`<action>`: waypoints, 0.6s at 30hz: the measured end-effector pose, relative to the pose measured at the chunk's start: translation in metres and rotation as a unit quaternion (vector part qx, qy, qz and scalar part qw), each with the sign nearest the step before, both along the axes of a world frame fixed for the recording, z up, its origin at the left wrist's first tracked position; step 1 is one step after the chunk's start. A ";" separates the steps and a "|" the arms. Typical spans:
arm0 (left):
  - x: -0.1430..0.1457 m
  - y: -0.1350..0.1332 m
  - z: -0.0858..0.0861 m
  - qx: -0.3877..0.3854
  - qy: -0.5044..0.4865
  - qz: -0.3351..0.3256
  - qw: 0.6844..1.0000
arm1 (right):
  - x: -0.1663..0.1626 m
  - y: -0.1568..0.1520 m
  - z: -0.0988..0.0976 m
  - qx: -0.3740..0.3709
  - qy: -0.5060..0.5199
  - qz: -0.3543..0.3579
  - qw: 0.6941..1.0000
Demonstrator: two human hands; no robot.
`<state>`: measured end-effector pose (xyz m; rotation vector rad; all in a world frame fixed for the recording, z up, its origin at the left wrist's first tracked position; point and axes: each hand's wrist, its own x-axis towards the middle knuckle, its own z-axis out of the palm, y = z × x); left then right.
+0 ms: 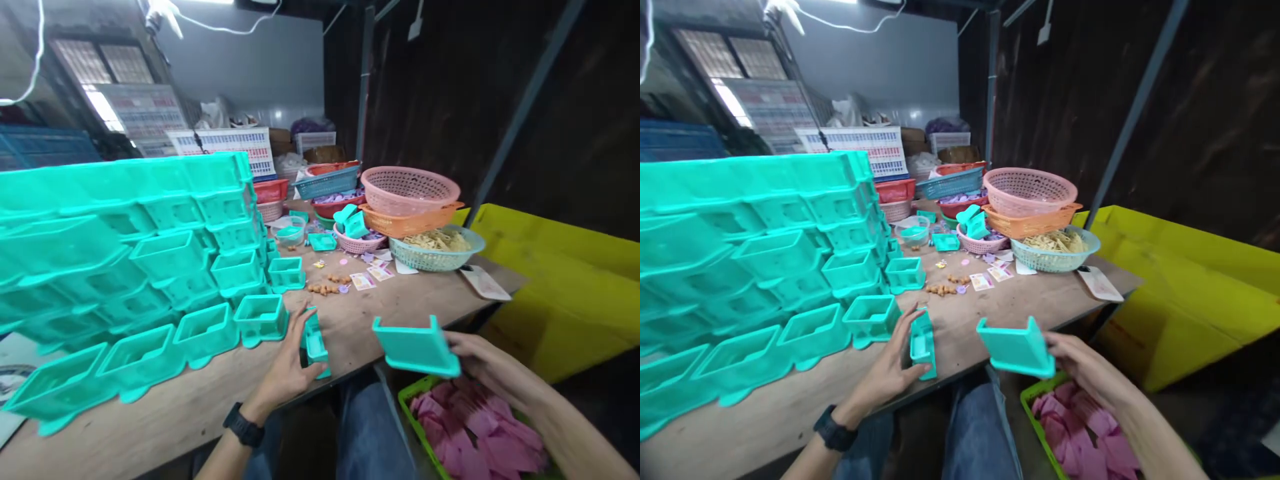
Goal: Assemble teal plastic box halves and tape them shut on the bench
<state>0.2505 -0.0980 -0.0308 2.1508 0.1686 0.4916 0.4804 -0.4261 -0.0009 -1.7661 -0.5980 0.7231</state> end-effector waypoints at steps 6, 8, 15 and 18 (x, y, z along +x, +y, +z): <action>-0.007 0.004 0.007 -0.052 0.026 -0.050 0.997 | 0.033 0.145 0.004 -0.040 -0.008 0.153 0.987; -0.008 0.003 0.006 -0.053 0.026 -0.061 0.996 | 0.044 0.171 0.002 -0.035 -0.035 0.169 0.984; -0.012 -0.005 0.001 -0.061 0.009 -0.036 0.997 | 0.028 0.183 -0.017 0.020 -0.168 -0.019 0.985; -0.012 -0.005 -0.007 -0.098 0.006 -0.011 0.995 | 0.009 0.151 -0.046 0.056 -0.172 -0.031 0.983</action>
